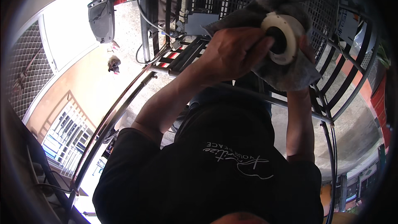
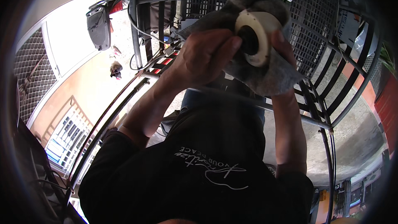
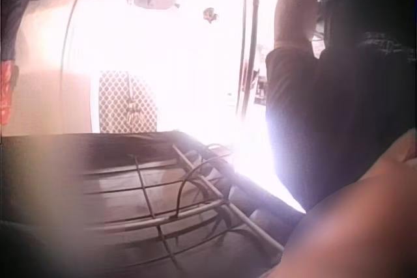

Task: The person wipes a white motorcycle grille with a cloth, then cleans a grey electronic control unit with a cloth and tape. The person handles the parts by hand and uses a cloth for cleaning.

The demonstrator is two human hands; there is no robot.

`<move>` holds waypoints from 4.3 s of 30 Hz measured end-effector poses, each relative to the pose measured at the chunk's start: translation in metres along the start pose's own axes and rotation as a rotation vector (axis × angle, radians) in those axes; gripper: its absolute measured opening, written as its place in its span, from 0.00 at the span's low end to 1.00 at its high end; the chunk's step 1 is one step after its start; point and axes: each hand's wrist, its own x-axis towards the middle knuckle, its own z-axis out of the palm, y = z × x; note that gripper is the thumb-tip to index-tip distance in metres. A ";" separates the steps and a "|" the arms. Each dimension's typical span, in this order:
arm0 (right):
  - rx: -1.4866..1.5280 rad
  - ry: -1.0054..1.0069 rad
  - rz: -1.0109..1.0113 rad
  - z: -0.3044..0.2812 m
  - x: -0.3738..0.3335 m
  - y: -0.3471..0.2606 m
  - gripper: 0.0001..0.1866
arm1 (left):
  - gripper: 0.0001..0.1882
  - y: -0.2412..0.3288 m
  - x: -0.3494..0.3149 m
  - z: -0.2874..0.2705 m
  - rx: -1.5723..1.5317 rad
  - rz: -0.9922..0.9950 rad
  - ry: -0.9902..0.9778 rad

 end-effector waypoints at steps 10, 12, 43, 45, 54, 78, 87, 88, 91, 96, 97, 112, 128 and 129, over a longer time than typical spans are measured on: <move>-1.120 0.563 -0.379 -0.060 -0.092 -0.051 0.40 | 0.17 0.143 0.039 0.036 -0.517 0.152 0.291; -1.157 0.541 -0.351 -0.069 -0.092 -0.049 0.40 | 0.17 0.157 0.045 0.039 -0.505 0.252 0.309; -1.385 -0.112 -0.704 -0.020 -0.052 0.025 0.34 | 0.30 0.050 -0.072 0.012 -0.200 -0.143 0.091; -1.891 -0.127 -0.908 -0.036 -0.052 0.047 0.33 | 0.29 0.051 -0.081 0.029 -0.066 -0.238 0.136; -1.085 -0.069 -0.544 -0.006 -0.049 0.037 0.32 | 0.28 0.031 -0.109 0.069 -0.542 -0.456 0.387; -0.871 0.219 -0.262 0.034 -0.084 0.098 0.26 | 0.29 0.005 -0.135 0.058 -0.841 -0.634 0.258; -1.222 0.642 -0.011 0.008 -0.078 0.076 0.33 | 0.38 -0.015 -0.152 0.037 -1.124 -0.766 0.183; -1.533 0.484 -0.257 0.006 -0.080 0.065 0.32 | 0.37 -0.024 -0.154 0.030 -1.192 -0.797 0.131; -1.477 0.162 -0.404 0.012 -0.081 0.034 0.28 | 0.36 -0.045 -0.165 0.013 -1.340 -0.863 0.093; -1.896 -0.583 -0.956 0.037 -0.076 0.060 0.22 | 0.33 -0.045 -0.174 0.009 -1.473 -0.812 0.091; -1.907 -0.535 -0.777 0.038 -0.079 0.075 0.21 | 0.33 -0.043 -0.173 0.010 -1.539 -0.757 0.064; -1.090 0.593 -0.059 -0.017 -0.075 0.124 0.25 | 0.26 -0.065 -0.181 0.027 -1.102 -0.771 0.267; -1.862 0.310 -0.247 -0.108 -0.159 0.173 0.08 | 0.28 -0.376 -0.148 0.141 -1.177 -1.335 0.139; -1.799 0.300 -0.315 -0.108 -0.160 0.176 0.07 | 0.27 -0.384 -0.149 0.148 -1.152 -1.365 0.132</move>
